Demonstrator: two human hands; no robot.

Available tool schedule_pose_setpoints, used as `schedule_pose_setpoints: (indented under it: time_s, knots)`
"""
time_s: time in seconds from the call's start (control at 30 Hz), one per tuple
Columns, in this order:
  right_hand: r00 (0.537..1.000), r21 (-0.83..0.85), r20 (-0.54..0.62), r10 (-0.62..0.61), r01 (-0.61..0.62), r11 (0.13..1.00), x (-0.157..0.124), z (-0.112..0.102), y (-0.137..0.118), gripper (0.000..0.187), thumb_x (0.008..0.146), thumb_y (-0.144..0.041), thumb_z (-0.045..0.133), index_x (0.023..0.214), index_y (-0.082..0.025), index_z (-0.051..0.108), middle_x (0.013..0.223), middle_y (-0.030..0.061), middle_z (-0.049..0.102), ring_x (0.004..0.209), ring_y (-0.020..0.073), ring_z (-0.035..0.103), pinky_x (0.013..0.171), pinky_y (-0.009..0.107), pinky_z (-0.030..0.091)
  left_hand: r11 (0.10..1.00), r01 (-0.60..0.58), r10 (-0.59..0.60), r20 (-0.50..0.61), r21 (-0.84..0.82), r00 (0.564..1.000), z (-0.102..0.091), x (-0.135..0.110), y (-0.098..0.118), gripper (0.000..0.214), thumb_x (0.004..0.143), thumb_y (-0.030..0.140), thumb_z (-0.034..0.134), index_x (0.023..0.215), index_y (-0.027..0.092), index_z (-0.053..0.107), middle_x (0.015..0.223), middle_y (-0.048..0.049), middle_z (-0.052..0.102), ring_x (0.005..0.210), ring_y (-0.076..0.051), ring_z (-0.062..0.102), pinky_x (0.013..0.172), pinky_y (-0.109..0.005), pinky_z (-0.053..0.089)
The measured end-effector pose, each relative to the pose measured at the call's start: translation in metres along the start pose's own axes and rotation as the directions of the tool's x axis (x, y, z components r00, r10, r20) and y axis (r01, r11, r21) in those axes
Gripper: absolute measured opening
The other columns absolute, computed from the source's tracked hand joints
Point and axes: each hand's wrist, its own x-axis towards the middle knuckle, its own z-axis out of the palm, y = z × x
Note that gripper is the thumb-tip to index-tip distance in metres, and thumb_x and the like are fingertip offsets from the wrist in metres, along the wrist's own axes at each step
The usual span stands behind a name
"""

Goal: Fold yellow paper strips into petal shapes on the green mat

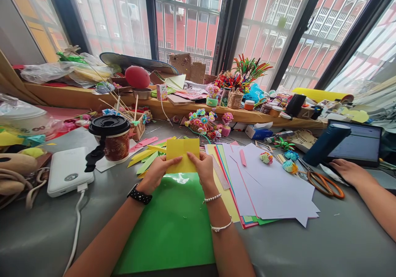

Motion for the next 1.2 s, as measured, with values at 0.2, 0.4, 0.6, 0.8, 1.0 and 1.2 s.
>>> schedule_pose_setpoints:
  time_s: [0.2, 0.4, 0.6, 0.8, 1.0, 1.2]
  knots:
    - [0.997, 0.044, 0.023, 0.07, -0.071, 0.996, 0.0005, 0.0013, -0.001, 0.026, 0.053, -0.032, 0.07, 0.069, -0.012, 0.064, 0.067, 0.0039, 0.065, 0.056, 0.0155, 0.059, 0.053, 0.026, 0.047, 0.999, 0.021, -0.024, -0.061, -0.041, 0.998, 0.0026, 0.0005, 0.0002, 0.029, 0.051, 0.024, 0.072, 0.074, 0.009, 0.063, 0.073, -0.0081, 0.068, 0.06, -0.018, 0.062, 0.053, -0.024, 0.047]
    - [0.993, 0.15, -0.014, 0.117, -0.114, 0.982, 0.0009, 0.0063, -0.0004, 0.023, 0.051, -0.028, 0.071, 0.066, -0.013, 0.063, 0.062, 0.0021, 0.065, 0.052, 0.0151, 0.059, 0.055, 0.028, 0.048, 0.991, 0.033, -0.044, -0.079, -0.131, 0.996, 0.0066, 0.0023, -0.0039, 0.028, 0.051, 0.022, 0.072, 0.074, 0.011, 0.062, 0.072, -0.0077, 0.068, 0.062, -0.018, 0.062, 0.054, -0.025, 0.048]
    - [0.991, 0.167, -0.018, 0.129, -0.124, 0.978, 0.0007, 0.0083, 0.0005, 0.025, 0.051, -0.03, 0.07, 0.067, -0.013, 0.062, 0.061, 0.0031, 0.065, 0.053, 0.0157, 0.059, 0.056, 0.029, 0.048, 0.989, -0.01, -0.005, -0.103, -0.146, 0.995, 0.0076, 0.0015, -0.0046, 0.032, 0.051, 0.025, 0.073, 0.077, 0.009, 0.062, 0.073, -0.0086, 0.068, 0.061, -0.018, 0.062, 0.054, -0.024, 0.048]
    - [0.999, 0.037, -0.045, 0.013, -0.012, 0.999, 0.0009, 0.0078, 0.0024, 0.031, 0.052, -0.037, 0.068, 0.072, -0.013, 0.063, 0.07, 0.0046, 0.066, 0.059, 0.0172, 0.06, 0.056, 0.028, 0.047, 0.998, -0.057, 0.054, -0.092, -0.02, 0.994, 0.0041, 0.0009, -0.0034, 0.035, 0.05, 0.03, 0.072, 0.076, 0.009, 0.063, 0.078, -0.0098, 0.068, 0.068, -0.021, 0.062, 0.057, -0.025, 0.047]
    - [0.999, -0.018, 0.015, 0.028, -0.027, 0.999, 0.0005, 0.0045, -0.001, 0.027, 0.052, -0.035, 0.069, 0.067, -0.013, 0.063, 0.065, 0.0031, 0.066, 0.056, 0.0156, 0.059, 0.054, 0.027, 0.046, 0.998, -0.049, 0.052, -0.082, 0.033, 0.995, 0.0012, 0.0026, -0.0047, 0.037, 0.051, 0.032, 0.072, 0.077, 0.007, 0.063, 0.077, -0.0103, 0.067, 0.065, -0.02, 0.062, 0.057, -0.027, 0.047]
    - [0.997, 0.081, -0.024, 0.07, -0.068, 0.994, 0.0005, 0.0071, -0.0008, 0.025, 0.051, -0.033, 0.069, 0.065, -0.013, 0.063, 0.06, 0.0021, 0.065, 0.053, 0.0144, 0.058, 0.054, 0.026, 0.045, 0.997, -0.034, 0.027, -0.093, -0.073, 0.995, 0.0062, 0.0014, -0.0049, 0.037, 0.051, 0.027, 0.072, 0.081, 0.007, 0.062, 0.079, -0.0105, 0.067, 0.071, -0.021, 0.062, 0.058, -0.026, 0.048]
